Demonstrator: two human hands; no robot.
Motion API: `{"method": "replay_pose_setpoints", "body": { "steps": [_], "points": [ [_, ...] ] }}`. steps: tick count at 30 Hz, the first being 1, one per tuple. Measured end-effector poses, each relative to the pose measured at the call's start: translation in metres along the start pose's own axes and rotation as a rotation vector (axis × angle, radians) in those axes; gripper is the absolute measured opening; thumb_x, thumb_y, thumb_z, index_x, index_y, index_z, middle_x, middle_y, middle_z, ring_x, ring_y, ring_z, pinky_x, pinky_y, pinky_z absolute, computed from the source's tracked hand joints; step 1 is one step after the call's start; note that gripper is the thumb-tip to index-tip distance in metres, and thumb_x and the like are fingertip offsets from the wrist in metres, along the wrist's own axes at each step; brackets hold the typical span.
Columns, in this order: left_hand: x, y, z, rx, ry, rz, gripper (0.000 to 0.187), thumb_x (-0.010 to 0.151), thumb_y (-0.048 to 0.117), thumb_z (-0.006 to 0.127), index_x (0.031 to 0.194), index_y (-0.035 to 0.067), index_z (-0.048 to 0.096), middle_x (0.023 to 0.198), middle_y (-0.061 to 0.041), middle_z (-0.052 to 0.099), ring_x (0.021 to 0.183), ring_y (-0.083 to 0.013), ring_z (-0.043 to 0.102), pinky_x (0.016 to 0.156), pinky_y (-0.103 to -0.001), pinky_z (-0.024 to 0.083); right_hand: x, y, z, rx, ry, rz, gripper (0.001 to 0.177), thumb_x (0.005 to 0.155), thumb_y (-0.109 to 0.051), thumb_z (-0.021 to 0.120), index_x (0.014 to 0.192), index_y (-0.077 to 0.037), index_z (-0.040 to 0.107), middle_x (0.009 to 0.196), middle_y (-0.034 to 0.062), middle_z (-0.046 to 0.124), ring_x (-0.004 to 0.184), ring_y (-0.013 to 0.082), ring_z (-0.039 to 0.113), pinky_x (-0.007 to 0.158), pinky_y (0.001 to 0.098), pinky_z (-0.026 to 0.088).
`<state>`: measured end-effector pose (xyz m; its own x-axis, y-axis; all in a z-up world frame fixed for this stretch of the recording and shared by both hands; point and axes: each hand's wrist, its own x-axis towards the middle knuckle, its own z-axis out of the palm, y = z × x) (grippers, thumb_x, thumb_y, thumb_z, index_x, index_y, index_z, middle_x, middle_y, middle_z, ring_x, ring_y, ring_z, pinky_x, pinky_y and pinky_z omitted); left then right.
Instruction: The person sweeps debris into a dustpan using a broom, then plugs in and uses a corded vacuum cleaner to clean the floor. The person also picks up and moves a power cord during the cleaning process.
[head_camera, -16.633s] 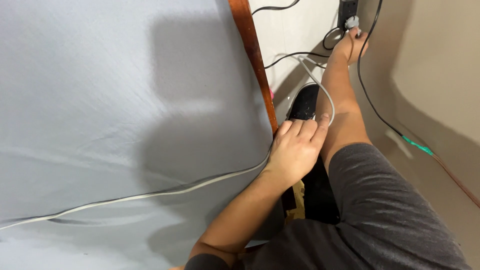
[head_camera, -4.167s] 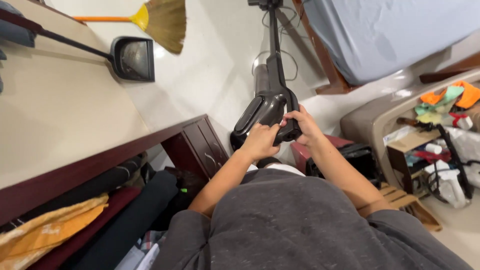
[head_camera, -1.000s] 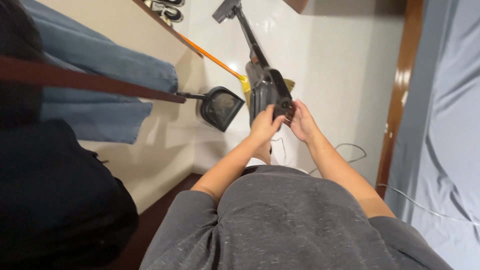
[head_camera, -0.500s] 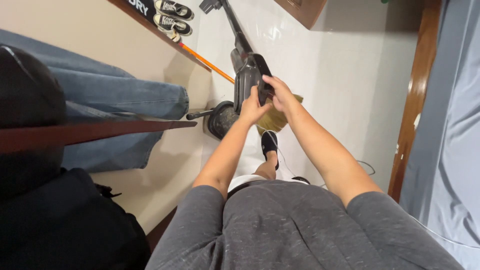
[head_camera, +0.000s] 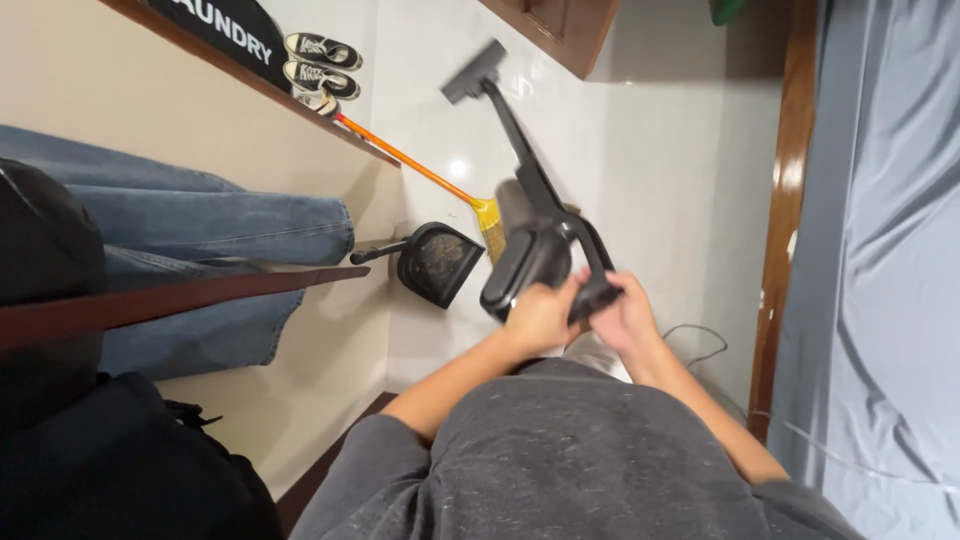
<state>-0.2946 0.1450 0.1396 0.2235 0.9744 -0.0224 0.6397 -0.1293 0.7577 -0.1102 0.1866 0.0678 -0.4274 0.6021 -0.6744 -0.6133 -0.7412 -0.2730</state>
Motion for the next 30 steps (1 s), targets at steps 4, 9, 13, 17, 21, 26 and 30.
{"method": "replay_pose_setpoints", "body": {
  "steps": [4,9,13,17,21,26,30],
  "points": [
    [0.003,0.032,-0.01,-0.065,-0.074,0.022,0.087,0.066,0.014,0.074,0.15,0.007,0.049,0.07,-0.017,0.065,0.065,-0.039,0.066,0.061,-0.048,0.053,-0.04,-0.031,0.01,-0.074,-0.049,0.06,0.04,0.09,-0.025,0.054,0.118,0.001,0.064,0.114,0.0107,0.069,0.11,0.0252,0.063,0.102,0.0432,0.045],
    [0.042,0.036,-0.004,0.032,0.033,-0.061,0.081,0.069,0.019,0.077,0.146,0.011,0.053,0.069,-0.018,0.066,0.062,-0.0401,0.066,0.061,-0.049,0.053,0.003,-0.086,0.005,-0.187,-0.041,0.322,0.039,0.087,-0.029,0.054,0.115,-0.004,0.066,0.107,0.0116,0.072,0.099,0.0291,0.063,0.091,0.049,0.046],
    [0.087,0.008,0.007,0.08,0.131,-0.088,0.075,0.068,0.02,0.076,0.14,0.012,0.058,0.072,-0.017,0.069,0.066,-0.0395,0.067,0.062,-0.049,0.053,0.073,-0.124,0.011,-0.239,-0.13,0.304,0.039,0.089,-0.022,0.053,0.117,0.003,0.064,0.112,0.0119,0.072,0.107,0.0251,0.066,0.101,0.0404,0.048],
    [0.132,-0.031,0.001,0.086,0.144,-0.156,0.075,0.068,0.02,0.076,0.141,0.013,0.057,0.074,-0.018,0.069,0.068,-0.0388,0.068,0.063,-0.049,0.054,0.141,-0.142,0.033,-0.231,-0.124,0.313,0.036,0.086,-0.021,0.054,0.11,0.002,0.067,0.106,0.0116,0.073,0.102,0.0245,0.068,0.099,0.0383,0.05],
    [0.167,-0.077,-0.019,0.111,0.17,-0.193,0.074,0.068,0.022,0.078,0.138,0.014,0.056,0.078,-0.015,0.072,0.073,-0.0382,0.069,0.068,-0.049,0.054,0.208,-0.142,0.063,-0.295,-0.139,0.267,0.025,0.095,-0.025,0.062,0.103,-0.002,0.065,0.102,0.0083,0.07,0.098,0.0236,0.066,0.095,0.039,0.048],
    [0.209,-0.139,-0.065,0.121,0.197,-0.224,0.081,0.067,0.02,0.078,0.144,0.018,0.053,0.081,-0.015,0.072,0.076,-0.0385,0.069,0.072,-0.049,0.055,0.299,-0.128,0.107,-0.267,-0.13,0.225,0.02,0.088,-0.02,0.063,0.099,-0.003,0.066,0.097,0.0075,0.071,0.097,0.0226,0.066,0.097,0.0363,0.05],
    [0.229,-0.186,-0.098,0.109,0.149,-0.275,0.084,0.066,0.02,0.078,0.146,0.019,0.051,0.079,-0.014,0.073,0.078,-0.0384,0.069,0.075,-0.048,0.055,0.356,-0.114,0.132,-0.289,-0.152,0.206,0.022,0.086,-0.023,0.064,0.097,-0.003,0.066,0.094,0.007,0.071,0.092,0.0236,0.065,0.09,0.0371,0.048]
  ]
}}
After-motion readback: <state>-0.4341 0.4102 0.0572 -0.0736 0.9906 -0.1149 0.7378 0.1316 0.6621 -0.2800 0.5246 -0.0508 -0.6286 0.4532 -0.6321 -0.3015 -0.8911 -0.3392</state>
